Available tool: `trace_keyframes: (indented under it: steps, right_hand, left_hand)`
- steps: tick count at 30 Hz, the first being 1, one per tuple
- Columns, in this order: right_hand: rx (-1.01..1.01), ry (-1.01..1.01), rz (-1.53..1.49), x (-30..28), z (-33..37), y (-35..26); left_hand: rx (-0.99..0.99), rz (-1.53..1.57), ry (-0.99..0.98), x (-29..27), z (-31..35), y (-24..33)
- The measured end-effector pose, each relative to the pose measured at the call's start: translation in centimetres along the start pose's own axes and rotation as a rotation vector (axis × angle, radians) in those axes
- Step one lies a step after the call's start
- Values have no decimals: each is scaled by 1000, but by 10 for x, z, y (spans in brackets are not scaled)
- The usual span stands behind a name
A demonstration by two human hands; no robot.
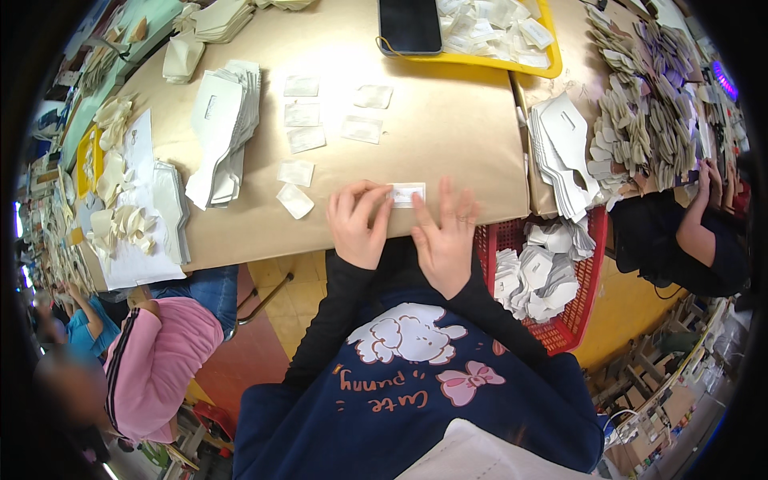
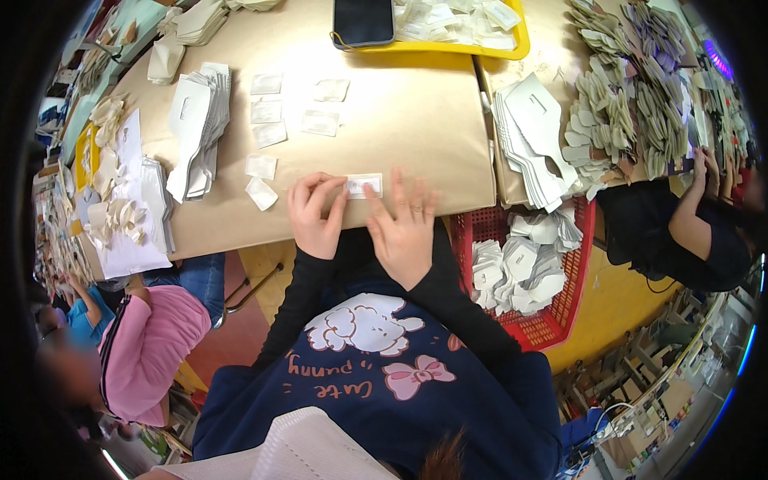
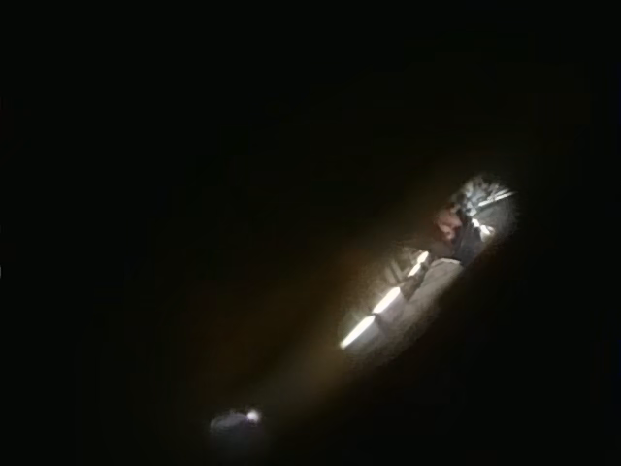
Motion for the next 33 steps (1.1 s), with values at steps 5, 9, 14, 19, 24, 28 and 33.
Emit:
trace_keyframes:
  steps: [5, 9, 14, 19, 24, 28, 33]
  right_hand:
    - [-61, -4, 209, 2, 0, -5]
    - [-45, 0, 98, -5, -6, -1]
    - [32, 262, -41, -40, -36, 40]
    - [156, 583, 165, -96, -86, 143]
    - [297, 415, 534, -104, -105, 197]
    - [172, 633, 317, -107, -102, 182]
    - [274, 789, -33, -124, -96, 137]
  left_hand:
    - [195, -195, -124, -2, 23, -1]
    - [201, -364, -291, -3, 40, -2]
    - [205, -500, -405, -1, 51, 1]
    - [170, -516, -455, 0, 52, 5]
    - [167, -414, -430, -3, 50, 5]
    - [181, -143, -267, -17, 45, 0]
    - [133, 104, -70, -39, 22, -12]
Point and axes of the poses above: each hand's wrist, its own z-axis away from the middle knuckle, its own x-axis out of the palm, y = z × x, the point moved 2 cm from there along -z, towards the middle knuckle, and after that the axes turned 13 degrees about y, right-handed, at the moved point
